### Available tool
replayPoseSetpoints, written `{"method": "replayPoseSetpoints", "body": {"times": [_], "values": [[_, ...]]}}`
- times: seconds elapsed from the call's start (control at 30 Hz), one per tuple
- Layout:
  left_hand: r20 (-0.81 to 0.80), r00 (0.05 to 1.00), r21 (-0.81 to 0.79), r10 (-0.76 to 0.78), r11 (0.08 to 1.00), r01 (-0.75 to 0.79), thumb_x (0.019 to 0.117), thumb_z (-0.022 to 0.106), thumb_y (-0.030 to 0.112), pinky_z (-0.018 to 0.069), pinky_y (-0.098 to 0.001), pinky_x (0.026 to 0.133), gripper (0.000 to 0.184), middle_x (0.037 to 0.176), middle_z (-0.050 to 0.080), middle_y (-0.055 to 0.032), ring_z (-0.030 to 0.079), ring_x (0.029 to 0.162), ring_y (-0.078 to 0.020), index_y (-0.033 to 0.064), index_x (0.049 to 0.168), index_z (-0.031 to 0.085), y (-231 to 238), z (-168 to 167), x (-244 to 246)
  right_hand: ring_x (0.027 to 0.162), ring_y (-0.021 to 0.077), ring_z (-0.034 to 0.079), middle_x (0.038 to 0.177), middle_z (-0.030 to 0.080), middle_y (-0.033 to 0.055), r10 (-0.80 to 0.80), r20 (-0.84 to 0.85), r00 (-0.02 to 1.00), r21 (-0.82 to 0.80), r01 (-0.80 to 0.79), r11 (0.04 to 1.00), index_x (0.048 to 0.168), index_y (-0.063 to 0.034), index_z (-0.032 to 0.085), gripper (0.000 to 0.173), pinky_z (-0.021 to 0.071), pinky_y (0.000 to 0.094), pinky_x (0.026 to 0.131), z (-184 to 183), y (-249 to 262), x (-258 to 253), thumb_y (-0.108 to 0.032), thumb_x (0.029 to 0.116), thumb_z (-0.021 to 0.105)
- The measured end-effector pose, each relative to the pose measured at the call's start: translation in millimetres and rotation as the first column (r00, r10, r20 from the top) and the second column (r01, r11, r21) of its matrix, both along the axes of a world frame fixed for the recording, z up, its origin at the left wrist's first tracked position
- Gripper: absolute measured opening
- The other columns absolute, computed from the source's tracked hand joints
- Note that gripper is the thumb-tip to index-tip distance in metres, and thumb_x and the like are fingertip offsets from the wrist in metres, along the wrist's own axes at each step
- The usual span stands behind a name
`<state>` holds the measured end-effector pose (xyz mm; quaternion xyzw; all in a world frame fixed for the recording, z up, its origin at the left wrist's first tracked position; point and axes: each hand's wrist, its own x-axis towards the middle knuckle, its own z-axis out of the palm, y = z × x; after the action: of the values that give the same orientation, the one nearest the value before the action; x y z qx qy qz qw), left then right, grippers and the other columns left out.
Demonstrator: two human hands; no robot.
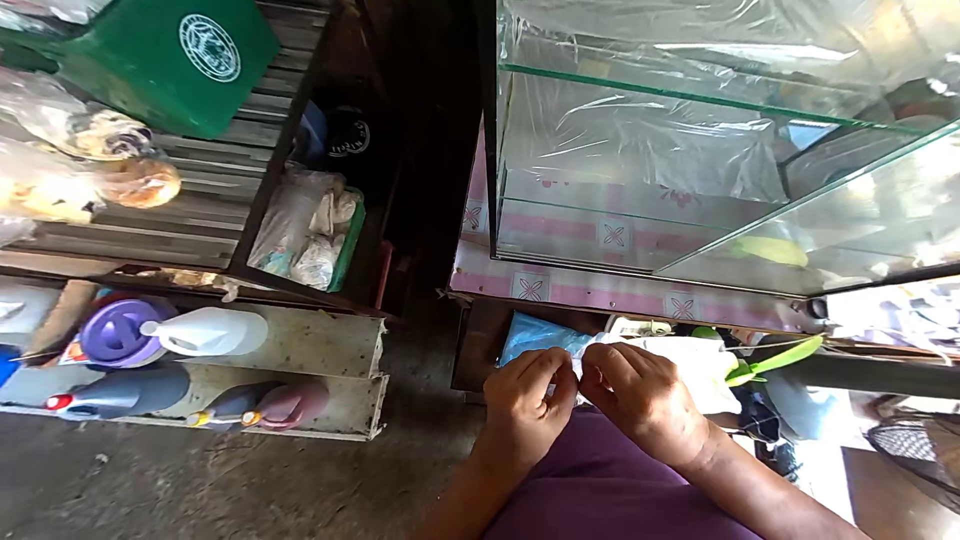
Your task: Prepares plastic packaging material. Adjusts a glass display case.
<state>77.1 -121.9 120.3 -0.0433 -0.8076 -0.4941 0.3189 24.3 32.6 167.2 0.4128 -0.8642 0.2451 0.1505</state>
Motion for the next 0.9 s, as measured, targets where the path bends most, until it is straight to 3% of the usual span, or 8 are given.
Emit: {"method": "replayPoseSetpoints", "body": {"times": [0.1,0.23,0.37,0.53,0.63,0.7,0.77,0.9], "values": [[0.029,1.000,0.134,-0.004,0.991,0.000,0.0888,0.068,0.002,0.0599,-0.0195,0.069,0.010,0.085,0.074,-0.0100,0.070,0.075,-0.0074,-0.0047,0.093,0.074,-0.8,-2.1,-1.7,0.061,0.0158,0.064,0.070,0.066,0.0073,-0.013,0.012,1.000,-0.069,0.014,0.998,0.087,-0.0029,0.066,0.012,0.0514,0.0251,0.054,-1.1,-1.9,-2.6,-0.008,0.0951,0.060],[0.088,0.993,0.472,-0.074,0.882,0.025,0.0962,0.064,0.001,0.0603,-0.0213,0.064,0.011,0.087,0.073,-0.0046,0.069,0.073,-0.0051,-0.0068,0.100,0.070,-4.2,-10.4,-3.7,0.070,0.0036,0.067,0.080,0.070,0.0050,0.024,0.334,0.942,-0.272,0.072,0.960,0.096,0.0012,0.068,0.010,0.0577,0.0161,0.064,-2.4,0.5,-5.3,-0.006,0.0947,0.062],[0.096,0.976,0.646,-0.194,0.758,0.087,0.0999,0.059,0.003,0.0598,-0.0235,0.067,0.013,0.091,0.071,-0.0013,0.067,0.074,-0.0058,-0.0062,0.107,0.066,1.8,-16.4,-1.4,0.075,0.0039,0.071,0.088,0.073,0.0052,0.077,0.498,0.864,-0.371,0.132,0.919,0.101,0.0047,0.067,0.013,0.0618,0.0187,0.066,-8.2,2.5,-4.0,-0.007,0.0977,0.063],[0.125,0.945,0.723,-0.301,0.680,0.121,0.0930,0.072,0.013,0.0583,-0.0229,0.070,0.049,0.094,0.064,-0.0001,0.064,0.080,-0.0060,-0.0120,0.131,0.054,11.9,-11.8,-1.4,0.079,0.0028,0.069,0.090,0.073,0.0066,0.082,0.458,0.885,-0.340,0.089,0.936,0.105,0.0042,0.070,0.016,0.0591,0.0163,0.071,-7.3,4.7,-2.1,-0.007,0.0971,0.062],[0.097,0.963,0.664,-0.252,0.737,0.126,0.0906,0.070,0.003,0.0612,-0.0240,0.075,0.021,0.099,0.067,-0.0042,0.067,0.087,-0.0077,-0.0063,0.109,0.066,15.1,-13.2,-2.8,0.079,0.0025,0.067,0.090,0.072,0.0061,0.062,0.422,0.905,-0.308,0.079,0.948,0.106,0.0026,0.070,0.017,0.0572,0.0152,0.072,-8.4,7.8,-1.1,-0.007,0.0942,0.063],[0.056,0.975,0.638,-0.215,0.759,0.130,0.0892,0.067,-0.003,0.0608,-0.0230,0.074,0.011,0.096,0.066,-0.0032,0.067,0.084,-0.0065,-0.0025,0.100,0.066,18.2,-14.7,-3.7,0.079,0.0033,0.067,0.088,0.071,0.0057,0.027,0.403,0.915,-0.296,0.102,0.950,0.107,0.0024,0.070,0.019,0.0571,0.0160,0.071,-8.3,10.2,0.2,-0.008,0.0928,0.064],[0.014,0.986,0.618,-0.166,0.777,0.122,0.0881,0.064,-0.003,0.0586,-0.0202,0.069,0.009,0.092,0.064,-0.0015,0.065,0.080,-0.0043,0.0006,0.096,0.063,21.4,-16.6,-3.9,0.083,0.0050,0.069,0.092,0.072,0.0069,-0.002,0.406,0.914,-0.283,0.128,0.950,0.111,0.0030,0.069,0.024,0.0586,0.0180,0.072,-7.1,12.5,0.9,-0.009,0.0904,0.067],[-0.050,0.997,0.547,-0.056,0.834,0.074,0.0929,0.065,0.003,0.0533,-0.0144,0.065,0.006,0.090,0.061,0.0018,0.060,0.077,0.0004,0.0049,0.096,0.060,26.2,-19.0,-4.9,0.105,0.0123,0.070,0.118,0.070,0.0126,-0.017,0.529,0.849,-0.205,0.148,0.968,0.126,0.0021,0.062,0.049,0.0619,0.0249,0.081,-6.2,16.3,2.6,-0.014,0.0829,0.078]]}}
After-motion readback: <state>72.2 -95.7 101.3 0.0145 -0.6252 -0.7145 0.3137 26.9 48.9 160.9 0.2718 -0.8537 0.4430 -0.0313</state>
